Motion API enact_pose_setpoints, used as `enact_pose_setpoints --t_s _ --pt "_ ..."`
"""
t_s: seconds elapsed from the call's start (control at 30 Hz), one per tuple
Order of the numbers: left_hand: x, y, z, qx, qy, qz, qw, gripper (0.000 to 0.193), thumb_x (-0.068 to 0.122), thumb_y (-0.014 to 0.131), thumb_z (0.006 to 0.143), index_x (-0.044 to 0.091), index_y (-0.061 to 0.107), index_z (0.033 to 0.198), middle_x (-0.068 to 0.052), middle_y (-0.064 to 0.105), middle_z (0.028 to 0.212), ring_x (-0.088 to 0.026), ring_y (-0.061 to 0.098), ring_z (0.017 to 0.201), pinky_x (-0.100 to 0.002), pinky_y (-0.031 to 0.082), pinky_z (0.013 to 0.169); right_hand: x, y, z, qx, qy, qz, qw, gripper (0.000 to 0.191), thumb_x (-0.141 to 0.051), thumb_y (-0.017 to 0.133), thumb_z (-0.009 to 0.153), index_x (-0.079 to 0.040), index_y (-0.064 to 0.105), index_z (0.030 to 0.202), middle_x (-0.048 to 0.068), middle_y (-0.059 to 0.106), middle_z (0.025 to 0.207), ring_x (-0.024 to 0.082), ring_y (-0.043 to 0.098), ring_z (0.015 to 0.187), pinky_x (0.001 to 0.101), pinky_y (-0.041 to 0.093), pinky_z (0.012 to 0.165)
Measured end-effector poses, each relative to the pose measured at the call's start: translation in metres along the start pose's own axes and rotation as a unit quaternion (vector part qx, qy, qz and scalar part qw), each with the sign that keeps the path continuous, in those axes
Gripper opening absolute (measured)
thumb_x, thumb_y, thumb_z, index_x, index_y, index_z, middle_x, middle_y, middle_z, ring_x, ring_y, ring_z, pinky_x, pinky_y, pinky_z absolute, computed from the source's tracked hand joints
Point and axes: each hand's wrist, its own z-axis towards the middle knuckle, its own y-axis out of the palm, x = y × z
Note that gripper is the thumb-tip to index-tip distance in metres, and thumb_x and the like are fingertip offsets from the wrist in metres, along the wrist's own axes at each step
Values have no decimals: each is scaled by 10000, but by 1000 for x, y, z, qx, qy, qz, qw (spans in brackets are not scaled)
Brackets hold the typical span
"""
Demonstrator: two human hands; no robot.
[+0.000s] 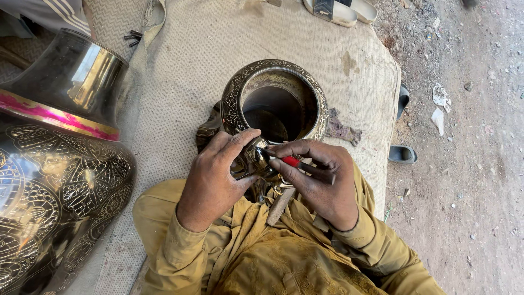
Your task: The person sits on a sack and uses a chisel and wooden mallet to engrave a decorative pattern around the rim of a metal pot. They repeatedly tap the chisel to create indentations, occasionally rotating the pot to continue the pattern.
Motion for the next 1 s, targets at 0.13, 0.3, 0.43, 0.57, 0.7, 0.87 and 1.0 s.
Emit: enact_pose_setpoints --t_s 0.13,0.3,0.43,0.57,0.7,0.87,1.0 --pt "-1 1 0 -19 -29 1 999 753 128 911 714 137 572 1387 -106 631 1080 -252 707 962 -376 599 812 0 2 0 10 -33 -30 999 158 18 778 889 23 747 1043 112 781 1059 118 755 960 268 643 838" --pt "-2 1 1 2 8 4 1000 780 112 913 684 118 565 1382 -117 638 1162 -276 700 1023 -376 599 843 4 8 -1 47 -13 6 999 129 27 767 911 47 739 1036 106 783 1010 97 731 890 240 618 780" --pt "-1 1 -1 -9 -22 -6 1000 774 100 908 692 135 575 1390 -108 639 1118 -254 716 984 -359 613 830 8 12 -1 61 -25 21 998 131 18 763 927 48 732 1050 101 777 1024 91 728 914 237 616 811" --pt "-2 0 0 -10 -23 -10 1000 777 98 910 678 136 589 1384 -108 648 1110 -249 722 959 -353 613 815 10 13 -1 67 -13 9 998 124 7 776 922 42 732 1032 95 783 992 81 715 874 224 597 773" --pt "-2 -1 0 -14 -40 -12 999 767 102 914 685 141 599 1383 -106 660 1077 -246 725 927 -355 608 787 9 6 2 29 -32 -38 998 135 -8 790 903 27 746 1026 88 779 935 73 723 845 217 600 744" --pt "-3 -4 1 -10 -22 -10 1000 776 95 912 666 130 598 1374 -120 671 1120 -263 722 971 -353 608 792 8 -4 11 -23 -94 -97 991 109 -42 815 886 -10 758 973 76 788 929 76 737 794 217 582 696" --pt "-5 -5 2 -9 -6 -8 1000 764 102 910 681 128 598 1377 -120 676 1141 -256 726 1000 -343 617 820 7 -10 15 -74 -74 -64 992 104 -50 786 908 -14 765 1003 83 804 943 96 747 792 225 593 692"
